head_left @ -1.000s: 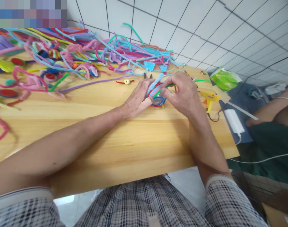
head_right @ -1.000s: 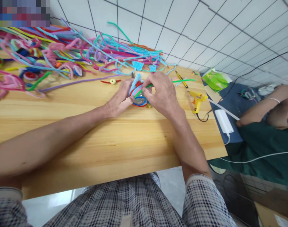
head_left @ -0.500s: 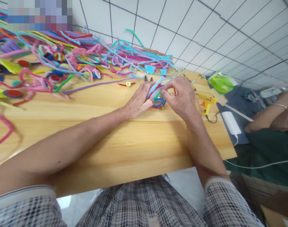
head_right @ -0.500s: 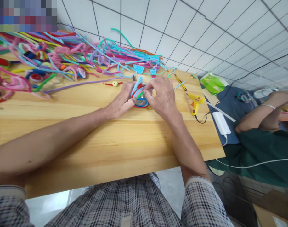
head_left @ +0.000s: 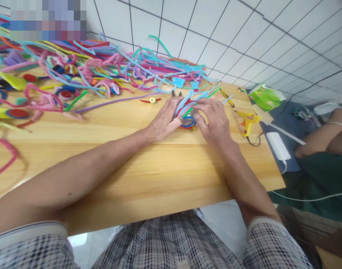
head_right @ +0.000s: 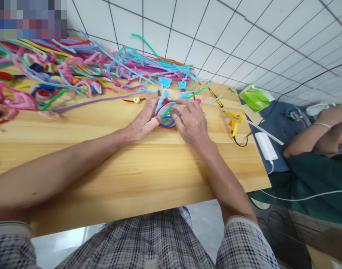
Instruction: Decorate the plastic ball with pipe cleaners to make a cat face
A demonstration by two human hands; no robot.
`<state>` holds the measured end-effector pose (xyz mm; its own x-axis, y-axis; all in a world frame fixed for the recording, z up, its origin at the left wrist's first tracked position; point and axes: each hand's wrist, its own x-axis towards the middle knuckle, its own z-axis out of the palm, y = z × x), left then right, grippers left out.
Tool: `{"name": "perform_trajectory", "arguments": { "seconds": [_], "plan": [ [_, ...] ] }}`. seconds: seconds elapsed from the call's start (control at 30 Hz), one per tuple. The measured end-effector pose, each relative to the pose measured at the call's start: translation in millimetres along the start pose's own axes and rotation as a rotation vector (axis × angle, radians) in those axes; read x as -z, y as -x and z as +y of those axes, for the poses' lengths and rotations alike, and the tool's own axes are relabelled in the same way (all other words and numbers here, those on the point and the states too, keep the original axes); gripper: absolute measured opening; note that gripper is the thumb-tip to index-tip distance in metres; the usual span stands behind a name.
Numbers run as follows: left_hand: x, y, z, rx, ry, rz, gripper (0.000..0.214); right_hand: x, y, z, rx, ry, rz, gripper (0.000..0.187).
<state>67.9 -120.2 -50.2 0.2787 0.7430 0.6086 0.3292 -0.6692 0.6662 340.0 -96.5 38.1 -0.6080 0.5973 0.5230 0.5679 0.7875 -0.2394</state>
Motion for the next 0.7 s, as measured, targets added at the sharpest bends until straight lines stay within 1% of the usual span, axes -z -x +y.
{"name": "perform_trajectory", "arguments": {
  "seconds": [0.17, 0.3, 0.5, 0.7],
  "plan": [
    [3.3, 1.0, 3.1, 0.011, -0.016, -0.012, 0.081, -4.5, 6.3, 1.6, 0.003, 0.037, 0.024, 0.042],
    [5.4, 0.4, 6.0, 0.019, 0.002, -0.007, 0.084, -6.3, 9.5, -0.7, -0.007, 0.025, 0.013, 0.043],
    [4.7, 0.5, 3.5, 0.051, -0.001, 0.002, 0.083, -10.0, 12.4, -0.4, 0.006, 0.004, 0.007, 0.045],
    [4.5, 0.1, 4.8, 0.03, 0.013, 0.007, 0.083, -9.5, 14.0, -2.1, 0.042, -0.02, 0.013, 0.05]
  ]
}}
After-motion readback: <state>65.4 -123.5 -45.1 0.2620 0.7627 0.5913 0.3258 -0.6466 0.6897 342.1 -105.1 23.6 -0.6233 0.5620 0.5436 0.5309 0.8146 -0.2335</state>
